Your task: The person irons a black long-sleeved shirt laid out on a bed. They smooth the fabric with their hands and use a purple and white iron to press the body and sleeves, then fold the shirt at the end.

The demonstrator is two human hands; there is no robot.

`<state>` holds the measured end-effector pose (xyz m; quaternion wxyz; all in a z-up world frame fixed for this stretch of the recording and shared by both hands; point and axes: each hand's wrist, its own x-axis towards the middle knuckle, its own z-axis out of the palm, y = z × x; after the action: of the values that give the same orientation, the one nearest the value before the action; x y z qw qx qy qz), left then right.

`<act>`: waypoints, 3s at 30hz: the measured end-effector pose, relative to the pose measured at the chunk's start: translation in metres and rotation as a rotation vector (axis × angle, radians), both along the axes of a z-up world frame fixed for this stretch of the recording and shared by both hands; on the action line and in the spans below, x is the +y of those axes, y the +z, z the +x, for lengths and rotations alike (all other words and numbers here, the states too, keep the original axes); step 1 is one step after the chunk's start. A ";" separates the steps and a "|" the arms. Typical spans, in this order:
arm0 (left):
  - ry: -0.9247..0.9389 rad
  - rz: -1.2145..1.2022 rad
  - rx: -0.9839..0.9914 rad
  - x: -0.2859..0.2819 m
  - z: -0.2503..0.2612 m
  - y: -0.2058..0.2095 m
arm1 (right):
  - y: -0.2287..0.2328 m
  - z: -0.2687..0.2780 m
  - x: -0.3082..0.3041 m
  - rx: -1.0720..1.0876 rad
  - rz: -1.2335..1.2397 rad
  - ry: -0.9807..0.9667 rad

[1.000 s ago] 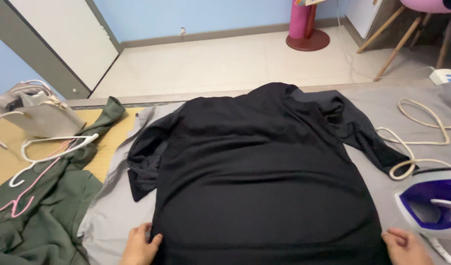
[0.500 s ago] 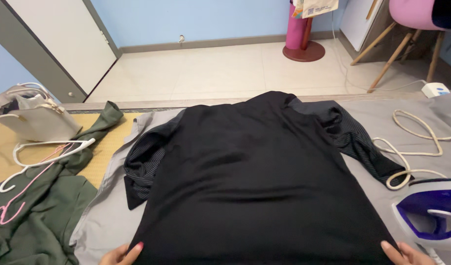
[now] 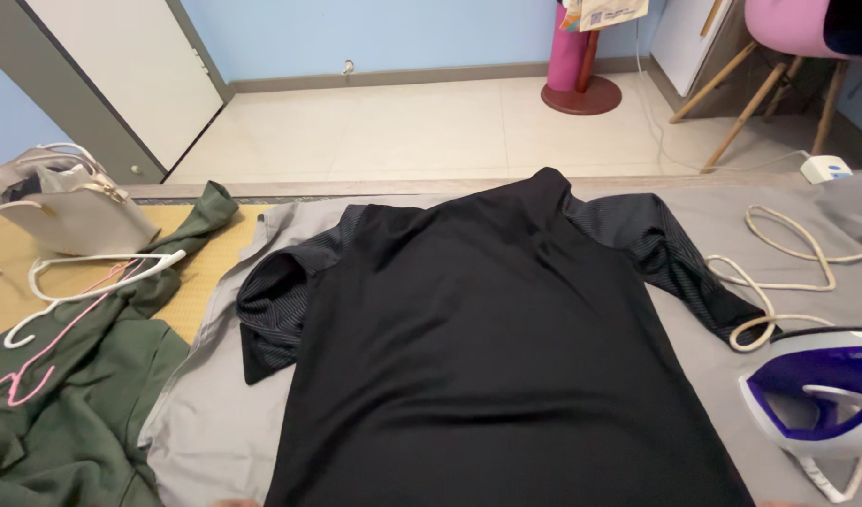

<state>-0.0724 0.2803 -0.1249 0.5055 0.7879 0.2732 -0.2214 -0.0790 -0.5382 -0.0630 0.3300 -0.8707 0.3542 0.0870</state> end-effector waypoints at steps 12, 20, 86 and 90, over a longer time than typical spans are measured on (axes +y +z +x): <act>-0.041 0.567 -0.348 -0.069 0.032 0.039 | -0.031 0.042 -0.018 -0.138 -0.025 0.183; 0.056 0.781 -0.440 -0.128 0.014 0.090 | -0.019 0.032 0.021 -0.197 -0.319 0.191; -1.162 0.723 -0.611 -0.407 0.263 0.169 | 0.162 0.003 0.138 0.281 -0.586 1.131; -1.052 0.699 -0.724 -0.407 0.258 0.130 | 0.174 0.038 0.147 0.217 -0.606 1.011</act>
<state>0.1860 -0.1268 0.0054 0.1096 0.9544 -0.2711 -0.0603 -0.0405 -0.3911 0.1115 -0.0534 -0.9727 -0.0632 0.2167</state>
